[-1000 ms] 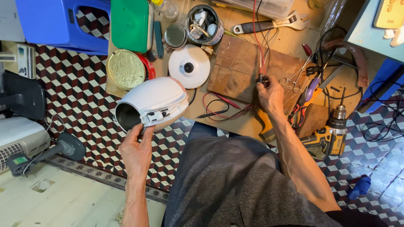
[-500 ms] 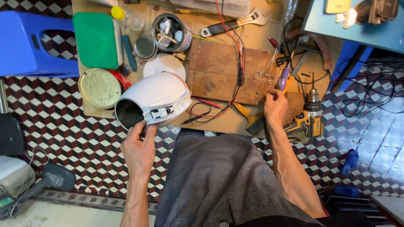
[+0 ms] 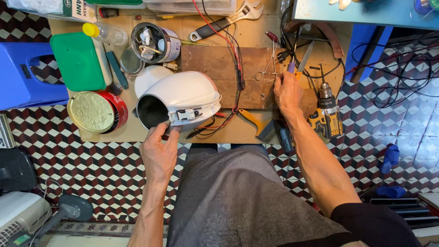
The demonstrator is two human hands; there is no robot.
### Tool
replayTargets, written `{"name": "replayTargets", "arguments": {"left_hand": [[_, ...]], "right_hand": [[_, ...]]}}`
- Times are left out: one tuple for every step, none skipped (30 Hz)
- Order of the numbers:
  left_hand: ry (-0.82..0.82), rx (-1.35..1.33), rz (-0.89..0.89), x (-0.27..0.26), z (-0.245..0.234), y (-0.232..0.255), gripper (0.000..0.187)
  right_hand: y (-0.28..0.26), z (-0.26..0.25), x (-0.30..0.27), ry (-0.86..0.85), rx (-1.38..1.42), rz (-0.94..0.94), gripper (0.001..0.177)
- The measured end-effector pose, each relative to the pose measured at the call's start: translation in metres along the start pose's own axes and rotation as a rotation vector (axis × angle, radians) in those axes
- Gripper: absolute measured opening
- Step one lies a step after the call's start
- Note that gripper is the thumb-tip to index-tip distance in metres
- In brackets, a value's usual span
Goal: The person repairs a white electric kettle by using a cordless drill to remove and reinstall screws on the handle assembly. They also use pliers to manipulate wires and a multimeter to test electrical continuity. The person handles the kettle, drill, pliers, and multimeter throughout the process.
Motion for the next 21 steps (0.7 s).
{"name": "replayTargets", "arguments": {"left_hand": [[0.002, 0.011, 0.013, 0.002, 0.004, 0.003, 0.026], [0.0, 0.017, 0.024, 0.004, 0.008, 0.005, 0.026], [-0.002, 0.022, 0.036, 0.006, 0.012, 0.008, 0.025], [-0.004, 0.028, 0.048, 0.008, 0.015, 0.01, 0.025], [0.001, 0.034, 0.081, 0.01, 0.018, 0.013, 0.024], [0.005, 0.039, 0.115, 0.011, 0.021, 0.016, 0.024], [0.01, 0.044, 0.148, 0.013, 0.025, 0.019, 0.023], [0.009, 0.054, 0.172, 0.014, 0.028, 0.021, 0.023], [0.008, 0.065, 0.197, 0.016, 0.031, 0.023, 0.022], [0.008, 0.075, 0.222, 0.018, 0.035, 0.025, 0.021], [0.002, 0.096, 0.264, 0.019, 0.038, 0.029, 0.02], [-0.004, 0.117, 0.306, 0.02, 0.041, 0.032, 0.018], [-0.01, 0.137, 0.35, 0.022, 0.045, 0.036, 0.017], [-0.018, 0.15, 0.365, 0.024, 0.048, 0.039, 0.017], [-0.026, 0.163, 0.379, 0.025, 0.052, 0.041, 0.018], [-0.034, 0.177, 0.394, 0.027, 0.055, 0.043, 0.018], [-0.034, 0.181, 0.413, 0.027, 0.057, 0.046, 0.018], [-0.033, 0.186, 0.431, 0.027, 0.059, 0.048, 0.018], [-0.029, 0.189, 0.452, 0.028, 0.061, 0.05, 0.018], [-0.034, 0.203, 0.451, 0.028, 0.063, 0.05, 0.019], [-0.04, 0.214, 0.453, 0.028, 0.065, 0.051, 0.02]], "right_hand": [[0.001, 0.0, 0.002, -0.036, -0.042, -0.011, 0.021], [0.002, 0.001, 0.004, -0.071, -0.084, -0.023, 0.022], [0.002, 0.002, 0.005, -0.105, -0.126, -0.034, 0.024], [0.001, -0.001, 0.005, -0.09, -0.114, -0.053, 0.022], [0.002, -0.006, 0.004, -0.074, -0.105, -0.069, 0.021], [0.003, -0.011, 0.002, -0.058, -0.095, -0.086, 0.02], [0.005, -0.016, 0.0, -0.061, -0.099, -0.089, 0.019], [0.007, -0.021, -0.002, -0.065, -0.102, -0.093, 0.019], [0.01, -0.027, -0.004, -0.068, -0.103, -0.097, 0.018], [0.014, -0.032, -0.006, -0.065, -0.105, -0.083, 0.018], [0.018, -0.038, -0.008, -0.06, -0.106, -0.069, 0.018], [0.023, -0.042, -0.01, -0.055, -0.108, -0.055, 0.018], [0.025, -0.047, -0.009, -0.023, -0.121, -0.088, 0.018], [0.027, -0.052, -0.009, 0.008, -0.135, -0.122, 0.018], [0.03, -0.057, -0.008, 0.039, -0.15, -0.155, 0.018], [0.036, -0.062, -0.007, 0.055, -0.181, -0.135, 0.017], [0.041, -0.066, -0.007, 0.071, -0.213, -0.115, 0.016], [0.044, -0.07, -0.007, 0.086, -0.244, -0.095, 0.014], [0.045, -0.073, -0.006, 0.1, -0.216, -0.091, 0.013], [0.042, -0.076, -0.008, 0.114, -0.188, -0.088, 0.012], [0.039, -0.081, -0.009, 0.132, -0.162, -0.085, 0.011]]}}
Point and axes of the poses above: each hand's wrist, its own x-axis towards the middle knuckle, its own z-axis out of the palm, y = z × x, the point moved 6 cm from there along x, towards the middle knuckle, and after that the axes turned 4 degrees about -y, right-handed, at the moved point
